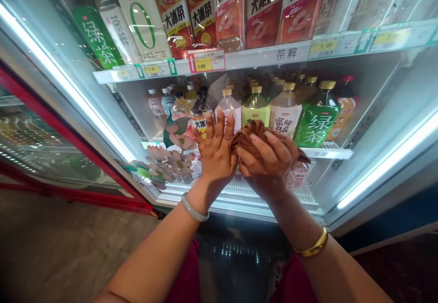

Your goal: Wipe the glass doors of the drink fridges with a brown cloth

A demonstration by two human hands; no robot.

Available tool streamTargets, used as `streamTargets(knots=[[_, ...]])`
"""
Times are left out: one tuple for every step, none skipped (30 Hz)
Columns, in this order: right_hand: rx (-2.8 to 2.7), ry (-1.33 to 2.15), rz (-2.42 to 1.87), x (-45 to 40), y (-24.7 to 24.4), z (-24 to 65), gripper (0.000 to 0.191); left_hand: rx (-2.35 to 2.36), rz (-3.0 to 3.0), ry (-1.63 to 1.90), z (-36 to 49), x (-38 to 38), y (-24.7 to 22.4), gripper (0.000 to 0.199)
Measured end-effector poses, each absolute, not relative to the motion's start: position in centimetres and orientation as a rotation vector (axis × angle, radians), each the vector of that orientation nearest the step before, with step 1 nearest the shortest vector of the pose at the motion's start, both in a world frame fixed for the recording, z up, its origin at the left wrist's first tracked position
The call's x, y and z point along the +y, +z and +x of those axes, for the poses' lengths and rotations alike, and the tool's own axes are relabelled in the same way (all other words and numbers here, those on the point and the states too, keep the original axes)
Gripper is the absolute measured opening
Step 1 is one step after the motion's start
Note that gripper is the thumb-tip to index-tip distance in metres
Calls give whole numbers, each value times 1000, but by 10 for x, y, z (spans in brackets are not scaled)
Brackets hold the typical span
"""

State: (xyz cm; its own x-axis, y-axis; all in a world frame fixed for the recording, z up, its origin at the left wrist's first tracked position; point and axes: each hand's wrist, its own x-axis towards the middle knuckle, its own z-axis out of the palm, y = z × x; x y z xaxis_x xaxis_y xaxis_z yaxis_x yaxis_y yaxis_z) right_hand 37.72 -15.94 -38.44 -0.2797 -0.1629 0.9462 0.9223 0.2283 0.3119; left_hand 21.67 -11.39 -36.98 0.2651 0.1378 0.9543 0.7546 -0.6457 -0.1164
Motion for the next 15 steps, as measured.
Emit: streamTargets(knots=[[-1495, -1263, -774, -161, -386, 379, 30, -791, -1986, -1396, 215, -114, -369, 71], [-1548, -1244, -777, -163, -385, 384, 33, -782, -2000, -1394, 213, -115, -369, 71], [-1575, -1235, -767, -166, -382, 391, 39, -781, -2012, -1396, 212, -116, -368, 70], [-1563, -1216, -769, -169, -376, 400, 47, -788, -2025, -1408, 212, -118, -368, 70], [-1493, -1179, -795, -172, -369, 408, 56, -796, -2041, -1430, 213, -120, -367, 69], [-1393, -1130, -844, -174, -363, 413, 63, -793, -2056, -1462, 214, -123, -367, 69], [-1296, -1081, -910, -175, -357, 414, 67, -764, -2078, -1491, 217, -127, -367, 69], [-1221, -1044, -958, -176, -354, 411, 66, -701, -2115, -1500, 219, -131, -367, 69], [-1174, -1009, -983, -175, -352, 404, 60, -613, -2167, -1485, 222, -134, -367, 71], [-1158, -972, -984, -173, -353, 393, 52, -513, -2223, -1457, 224, -138, -367, 74], [-1155, -928, -960, -172, -355, 381, 44, -423, -2278, -1424, 225, -141, -367, 78], [-1166, -855, -917, -170, -358, 368, 40, -356, -2329, -1396, 226, -143, -367, 83], [-1184, -735, -861, -170, -360, 356, 39, -316, -2368, -1384, 227, -145, -367, 88], [-1211, -575, -800, -172, -363, 345, 41, -303, -2391, -1394, 227, -146, -367, 93], [-1245, -379, -736, -175, -363, 337, 45, -311, -2406, -1411, 227, -145, -366, 96]])
